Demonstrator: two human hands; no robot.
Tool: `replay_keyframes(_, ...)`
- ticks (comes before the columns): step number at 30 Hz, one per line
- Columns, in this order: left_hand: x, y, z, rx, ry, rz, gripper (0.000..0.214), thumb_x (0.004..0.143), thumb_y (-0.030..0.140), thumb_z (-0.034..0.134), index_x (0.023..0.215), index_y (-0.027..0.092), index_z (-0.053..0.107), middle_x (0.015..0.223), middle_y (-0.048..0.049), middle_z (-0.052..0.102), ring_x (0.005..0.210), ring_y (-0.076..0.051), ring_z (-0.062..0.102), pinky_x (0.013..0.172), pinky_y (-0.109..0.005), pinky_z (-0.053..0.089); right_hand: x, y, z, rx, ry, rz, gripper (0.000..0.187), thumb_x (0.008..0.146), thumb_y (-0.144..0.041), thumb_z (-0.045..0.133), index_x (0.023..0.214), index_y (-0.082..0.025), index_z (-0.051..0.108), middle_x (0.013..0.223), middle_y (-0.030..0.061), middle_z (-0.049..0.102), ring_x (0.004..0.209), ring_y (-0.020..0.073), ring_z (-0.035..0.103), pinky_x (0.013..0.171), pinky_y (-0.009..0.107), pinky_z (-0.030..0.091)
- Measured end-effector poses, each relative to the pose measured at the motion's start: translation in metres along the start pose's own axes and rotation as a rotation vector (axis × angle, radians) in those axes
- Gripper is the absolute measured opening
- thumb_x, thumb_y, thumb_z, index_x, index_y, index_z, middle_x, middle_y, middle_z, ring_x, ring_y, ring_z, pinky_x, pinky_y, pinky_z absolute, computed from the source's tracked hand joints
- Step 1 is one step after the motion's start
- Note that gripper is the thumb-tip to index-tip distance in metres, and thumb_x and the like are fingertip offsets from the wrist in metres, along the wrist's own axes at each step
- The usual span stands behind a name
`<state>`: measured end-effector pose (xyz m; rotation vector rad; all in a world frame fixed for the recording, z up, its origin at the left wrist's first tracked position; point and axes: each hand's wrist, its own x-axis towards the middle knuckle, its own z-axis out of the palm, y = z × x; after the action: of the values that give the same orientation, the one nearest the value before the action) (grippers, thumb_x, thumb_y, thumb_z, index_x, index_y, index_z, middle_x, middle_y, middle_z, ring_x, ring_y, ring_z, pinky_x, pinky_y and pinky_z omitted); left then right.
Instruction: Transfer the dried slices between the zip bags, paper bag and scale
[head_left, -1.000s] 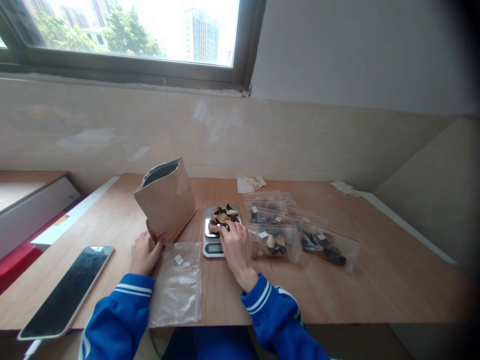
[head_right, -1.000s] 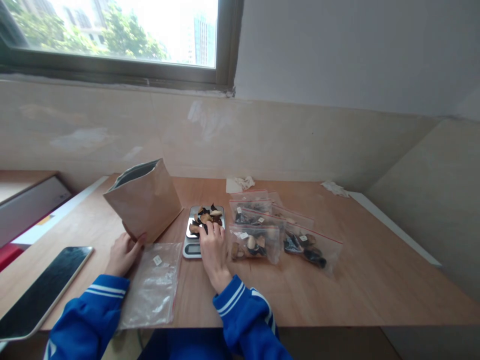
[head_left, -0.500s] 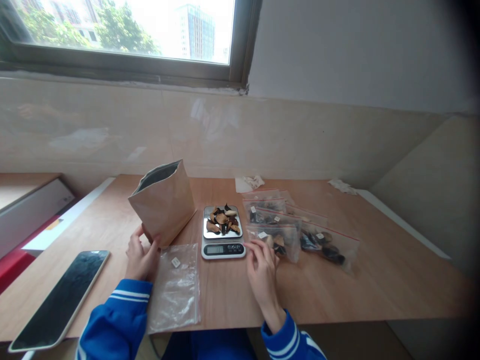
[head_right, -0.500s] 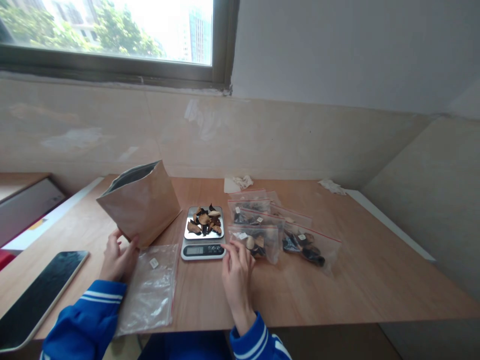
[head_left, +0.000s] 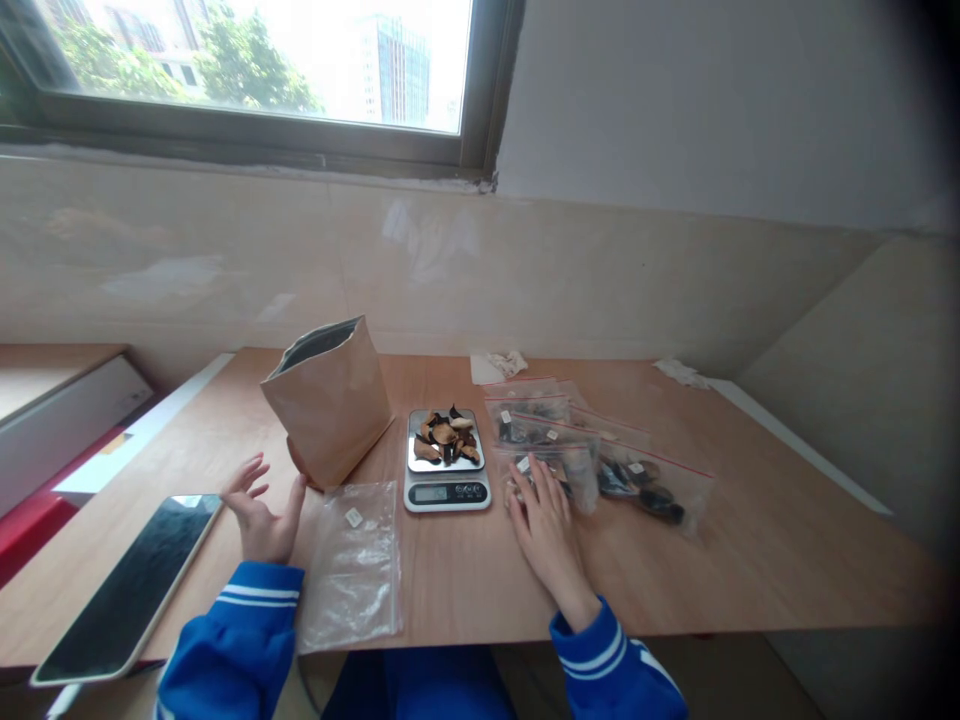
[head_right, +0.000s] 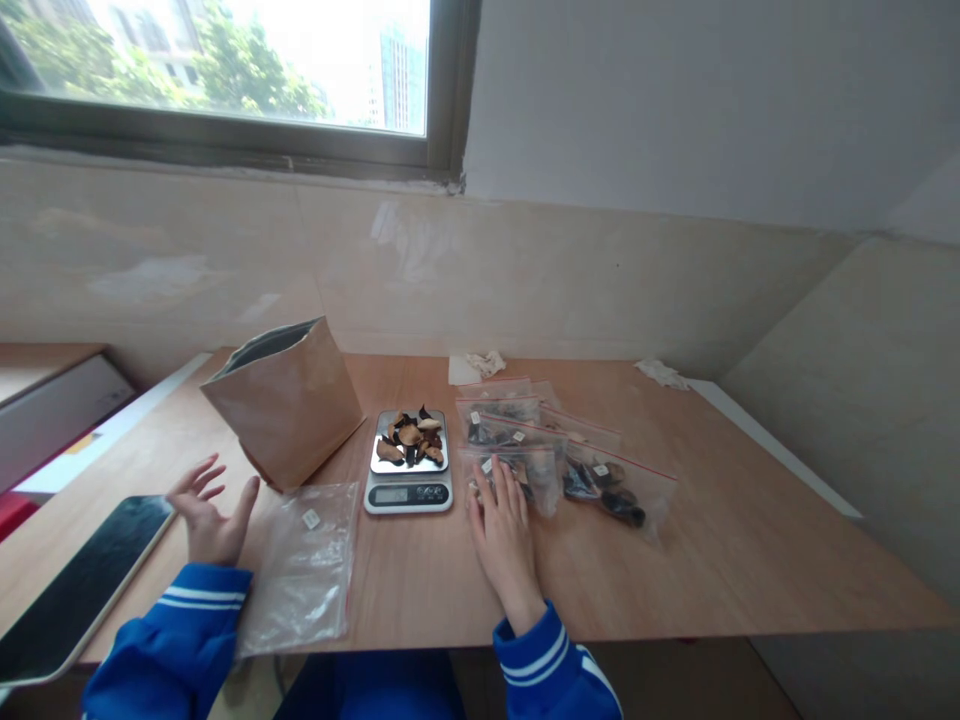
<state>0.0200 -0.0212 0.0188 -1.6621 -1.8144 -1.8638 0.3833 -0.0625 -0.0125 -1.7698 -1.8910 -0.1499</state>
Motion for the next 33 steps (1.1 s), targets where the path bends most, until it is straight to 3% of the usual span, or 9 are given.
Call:
replay_keyframes(3, -0.003, 0.019, -0.013, 0.062, 0.018, 0.120, 0.050, 0.067, 0.036, 0.069, 0.109, 0.017, 0.050, 0.115, -0.0130, 0.054, 0.099, -0.027, 0.057, 0.071, -0.038, 0.050, 0.002, 0.007, 0.000, -0.008, -0.039, -0.011, 0.047, 0.094, -0.032, 0.031, 0.140, -0.023, 0.037, 0.151, 0.0058, 0.026, 0.139, 0.0249, 0.023, 0.110, 0.045, 0.028)
replay_keyframes(6, -0.012, 0.048, -0.028, 0.069, -0.236, 0.227, 0.013, 0.080, 0.029, 0.058, 0.088, 0.020, 0.061, 0.092, -0.0064, 0.063, 0.089, -0.022, 0.060, 0.075, -0.037, 0.049, 0.008, 0.020, -0.002, 0.003, -0.057, -0.017, 0.046, 0.094, -0.032, 0.032, 0.139, -0.023, 0.040, 0.152, 0.0051, 0.026, 0.140, 0.0240, 0.022, 0.111, 0.044, 0.027)
replay_keyframes(8, -0.024, 0.063, -0.031, 0.012, -0.544, 0.241, 0.017, 0.084, 0.028, 0.053, 0.097, 0.022, 0.061, 0.090, -0.0050, 0.065, 0.084, -0.020, 0.062, 0.072, -0.033, 0.051, 0.015, 0.033, -0.002, 0.022, -0.056, -0.018, 0.045, 0.094, -0.032, 0.032, 0.137, -0.022, 0.042, 0.151, 0.0053, 0.027, 0.140, 0.0244, 0.023, 0.111, 0.045, 0.027)
replay_keyframes(10, -0.038, 0.073, -0.028, 0.038, -0.802, 0.222, 0.031, 0.085, 0.032, 0.053, 0.115, 0.023, 0.056, 0.108, -0.0074, 0.063, 0.098, -0.022, 0.060, 0.083, -0.036, 0.050, 0.022, 0.046, -0.003, 0.053, -0.060, -0.019, 0.044, 0.094, -0.032, 0.033, 0.134, -0.021, 0.046, 0.150, 0.0066, 0.029, 0.139, 0.0254, 0.024, 0.111, 0.046, 0.027)
replay_keyframes(14, -0.063, 0.071, -0.013, 0.181, -0.942, 0.212, 0.051, 0.078, 0.044, 0.060, 0.125, 0.025, 0.053, 0.122, -0.0097, 0.059, 0.110, -0.028, 0.055, 0.089, -0.046, 0.047, 0.028, 0.046, -0.012, 0.149, -0.028, 0.008, 0.043, 0.093, -0.031, 0.034, 0.130, -0.018, 0.049, 0.147, 0.0104, 0.035, 0.138, 0.0276, 0.025, 0.109, 0.052, 0.026)
replay_keyframes(18, -0.073, 0.063, -0.004, 0.253, -0.907, 0.154, 0.031, 0.082, 0.044, 0.054, 0.106, 0.026, 0.064, 0.104, -0.0064, 0.064, 0.099, -0.027, 0.059, 0.084, -0.045, 0.048, 0.012, -0.013, -0.033, 0.300, 0.023, 0.050, 0.034, 0.092, -0.026, 0.036, 0.120, -0.023, 0.055, 0.135, 0.0088, 0.049, 0.132, 0.0265, 0.034, 0.107, 0.051, 0.027)
replay_keyframes(24, -0.073, 0.063, -0.007, 0.156, -0.796, 0.124, 0.023, 0.086, 0.039, 0.051, 0.081, 0.023, 0.066, 0.080, -0.0037, 0.063, 0.079, -0.022, 0.061, 0.071, -0.036, 0.049, -0.021, -0.119, -0.039, 0.700, -0.274, 0.018, 0.020, 0.090, -0.021, 0.042, 0.094, -0.024, 0.061, 0.095, 0.0047, 0.061, 0.097, 0.0212, 0.056, 0.090, 0.038, 0.042)
replay_keyframes(29, -0.074, 0.080, -0.017, -0.064, -0.506, 0.156, 0.014, 0.084, 0.030, 0.056, 0.094, 0.023, 0.063, 0.090, -0.0031, 0.062, 0.088, -0.019, 0.061, 0.079, -0.032, 0.049, -0.023, -0.153, -0.025, 0.966, -0.394, 0.233, 0.021, 0.090, -0.037, 0.046, 0.100, -0.019, 0.052, 0.090, 0.0055, 0.062, 0.083, 0.0199, 0.059, 0.074, 0.033, 0.046)
replay_keyframes(33, -0.071, 0.094, -0.015, -0.189, -0.350, 0.222, 0.011, 0.083, 0.020, 0.058, 0.093, 0.022, 0.060, 0.095, -0.0036, 0.061, 0.093, -0.017, 0.059, 0.084, -0.032, 0.048, -0.012, -0.157, -0.024, 1.170, -0.419, 0.268, 0.023, 0.088, -0.041, 0.048, 0.092, -0.019, 0.052, 0.083, 0.0030, 0.061, 0.074, 0.0161, 0.058, 0.068, 0.029, 0.045)
